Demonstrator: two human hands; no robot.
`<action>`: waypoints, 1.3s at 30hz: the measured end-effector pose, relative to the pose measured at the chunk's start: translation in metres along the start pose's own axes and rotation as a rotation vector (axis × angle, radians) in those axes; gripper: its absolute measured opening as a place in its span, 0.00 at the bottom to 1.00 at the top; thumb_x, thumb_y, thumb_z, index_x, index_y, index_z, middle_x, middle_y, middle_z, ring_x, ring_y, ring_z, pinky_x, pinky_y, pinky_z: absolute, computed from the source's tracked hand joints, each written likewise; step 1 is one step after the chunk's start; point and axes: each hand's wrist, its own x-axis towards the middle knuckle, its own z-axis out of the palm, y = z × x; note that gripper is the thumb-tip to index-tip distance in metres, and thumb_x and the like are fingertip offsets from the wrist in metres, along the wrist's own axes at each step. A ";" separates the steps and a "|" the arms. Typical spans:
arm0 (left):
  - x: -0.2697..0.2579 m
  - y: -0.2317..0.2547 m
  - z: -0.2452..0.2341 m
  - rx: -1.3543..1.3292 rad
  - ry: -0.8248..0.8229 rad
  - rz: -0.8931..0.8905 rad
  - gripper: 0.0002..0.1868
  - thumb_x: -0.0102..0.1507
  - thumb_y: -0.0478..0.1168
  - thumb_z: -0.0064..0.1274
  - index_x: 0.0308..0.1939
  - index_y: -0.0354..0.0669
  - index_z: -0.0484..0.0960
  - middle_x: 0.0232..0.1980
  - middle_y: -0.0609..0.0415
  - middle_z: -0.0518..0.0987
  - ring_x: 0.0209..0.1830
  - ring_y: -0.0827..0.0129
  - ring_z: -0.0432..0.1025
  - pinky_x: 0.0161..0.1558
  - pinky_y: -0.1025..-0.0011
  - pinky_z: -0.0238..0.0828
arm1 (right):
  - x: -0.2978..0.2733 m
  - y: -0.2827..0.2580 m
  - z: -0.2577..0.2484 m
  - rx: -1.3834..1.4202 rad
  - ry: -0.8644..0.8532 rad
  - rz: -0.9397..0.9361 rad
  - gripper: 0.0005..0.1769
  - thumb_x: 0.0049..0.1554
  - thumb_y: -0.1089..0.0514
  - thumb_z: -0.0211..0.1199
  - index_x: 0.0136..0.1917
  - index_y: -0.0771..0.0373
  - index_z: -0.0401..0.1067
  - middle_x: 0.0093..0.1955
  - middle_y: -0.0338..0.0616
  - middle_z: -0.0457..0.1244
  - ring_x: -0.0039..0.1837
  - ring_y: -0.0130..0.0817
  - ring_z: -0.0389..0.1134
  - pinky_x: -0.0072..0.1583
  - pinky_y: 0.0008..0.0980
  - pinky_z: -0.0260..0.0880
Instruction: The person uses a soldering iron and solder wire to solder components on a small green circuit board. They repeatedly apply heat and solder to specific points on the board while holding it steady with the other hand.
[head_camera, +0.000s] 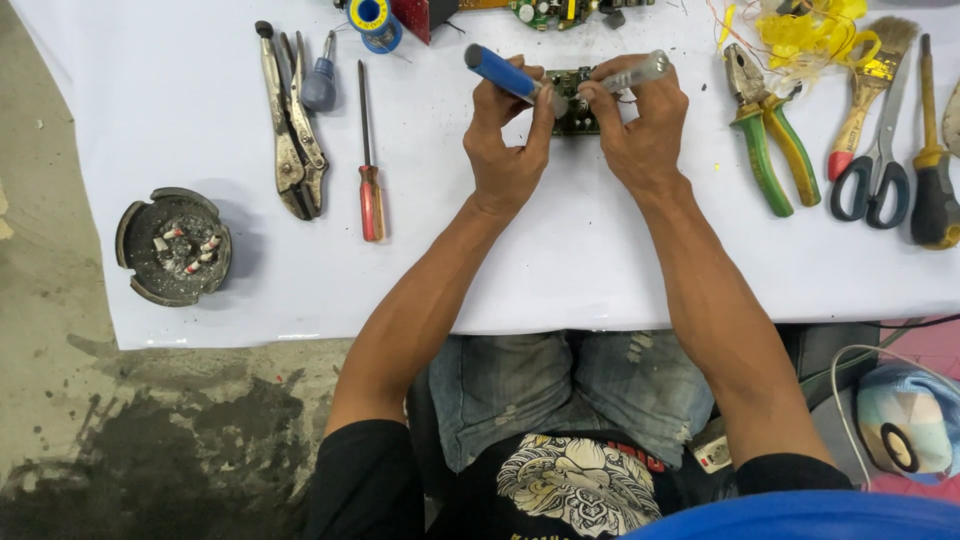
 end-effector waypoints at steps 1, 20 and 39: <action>0.000 0.001 -0.001 0.001 0.002 0.000 0.21 0.70 0.33 0.56 0.65 0.42 0.68 0.54 0.54 0.81 0.49 0.69 0.82 0.53 0.75 0.88 | 0.001 -0.001 -0.001 0.001 -0.001 -0.001 0.06 0.67 0.64 0.68 0.47 0.67 0.75 0.47 0.47 0.68 0.50 0.42 0.67 0.56 0.40 0.65; -0.002 0.000 0.000 0.040 0.001 0.038 0.22 0.70 0.33 0.57 0.65 0.39 0.66 0.52 0.49 0.82 0.48 0.65 0.83 0.53 0.73 0.89 | -0.003 0.008 0.004 0.080 -0.010 0.081 0.11 0.70 0.56 0.64 0.51 0.67 0.73 0.48 0.48 0.68 0.50 0.42 0.69 0.52 0.39 0.69; 0.000 0.005 -0.001 0.027 -0.032 0.014 0.20 0.71 0.32 0.54 0.65 0.38 0.65 0.50 0.50 0.82 0.47 0.66 0.82 0.52 0.73 0.88 | -0.001 0.010 0.006 -0.045 -0.020 -0.040 0.11 0.69 0.58 0.64 0.46 0.67 0.73 0.47 0.46 0.69 0.52 0.43 0.70 0.63 0.46 0.61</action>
